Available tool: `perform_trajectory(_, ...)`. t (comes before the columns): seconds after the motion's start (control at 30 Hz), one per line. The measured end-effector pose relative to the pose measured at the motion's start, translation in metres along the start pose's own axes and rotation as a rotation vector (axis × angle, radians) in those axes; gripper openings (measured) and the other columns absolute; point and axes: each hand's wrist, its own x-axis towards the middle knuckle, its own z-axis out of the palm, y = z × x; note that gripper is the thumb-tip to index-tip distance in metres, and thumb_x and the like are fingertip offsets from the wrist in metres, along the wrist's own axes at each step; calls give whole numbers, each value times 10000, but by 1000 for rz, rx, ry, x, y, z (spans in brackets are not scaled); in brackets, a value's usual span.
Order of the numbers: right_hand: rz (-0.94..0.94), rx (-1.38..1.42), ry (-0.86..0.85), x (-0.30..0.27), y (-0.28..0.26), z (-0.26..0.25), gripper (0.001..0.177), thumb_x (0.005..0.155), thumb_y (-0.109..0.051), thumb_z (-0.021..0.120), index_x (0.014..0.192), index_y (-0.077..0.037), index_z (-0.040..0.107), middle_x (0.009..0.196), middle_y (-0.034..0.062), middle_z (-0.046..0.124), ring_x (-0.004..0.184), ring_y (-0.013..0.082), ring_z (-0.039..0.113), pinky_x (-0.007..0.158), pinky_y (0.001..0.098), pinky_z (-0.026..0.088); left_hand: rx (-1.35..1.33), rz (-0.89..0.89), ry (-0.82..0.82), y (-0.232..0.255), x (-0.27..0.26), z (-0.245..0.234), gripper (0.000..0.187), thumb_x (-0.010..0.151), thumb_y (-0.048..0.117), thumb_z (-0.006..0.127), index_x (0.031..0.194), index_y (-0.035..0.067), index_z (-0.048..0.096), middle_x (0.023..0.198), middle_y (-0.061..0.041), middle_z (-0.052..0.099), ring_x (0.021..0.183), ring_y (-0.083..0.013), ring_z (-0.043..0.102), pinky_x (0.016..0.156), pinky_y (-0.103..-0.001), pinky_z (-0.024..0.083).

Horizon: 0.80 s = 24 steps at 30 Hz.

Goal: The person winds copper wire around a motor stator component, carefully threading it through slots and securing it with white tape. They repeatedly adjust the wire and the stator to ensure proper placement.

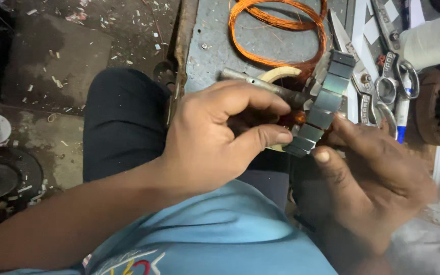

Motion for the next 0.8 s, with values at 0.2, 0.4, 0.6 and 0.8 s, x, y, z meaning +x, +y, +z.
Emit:
perform_trajectory(0.2, -64, 49, -4, 0, 12, -1, 344, 962, 45, 804, 1280, 69, 677, 1036, 194, 739, 901, 172, 735, 822, 231, 577, -3, -7, -1, -5, 3, 3, 253, 876, 80, 859, 1105, 53, 754, 1070, -65, 774, 955, -148, 781, 839, -269, 633)
perform_trajectory(0.4, -67, 80, -46, 21, -6, 3, 362, 897, 4, 806, 1217, 79, 655, 1033, 191, 739, 927, 197, 751, 832, 282, 617, -69, 93, -46, -15, -5, -2, 193, 980, 27, 791, 1167, 43, 750, 1112, -83, 771, 959, -130, 783, 840, -237, 640)
perform_trajectory(0.6, -331, -115, -97, 49, -21, -4, 410, 773, -69, 869, 1093, 64, 649, 941, 222, 690, 870, 265, 722, 695, 316, 591, -35, 112, 0, -11, -1, 6, 139, 987, -18, 776, 1119, 23, 763, 1020, -89, 778, 909, -131, 780, 799, -214, 628)
perform_trajectory(0.8, -496, -397, -180, 43, 11, -25, 419, 758, -79, 950, 1014, 4, 628, 942, 158, 711, 883, 278, 727, 709, 341, 552, 37, 176, 79, -6, -5, 13, 108, 898, -56, 742, 989, -18, 702, 1066, -144, 734, 951, -200, 763, 820, -277, 622)
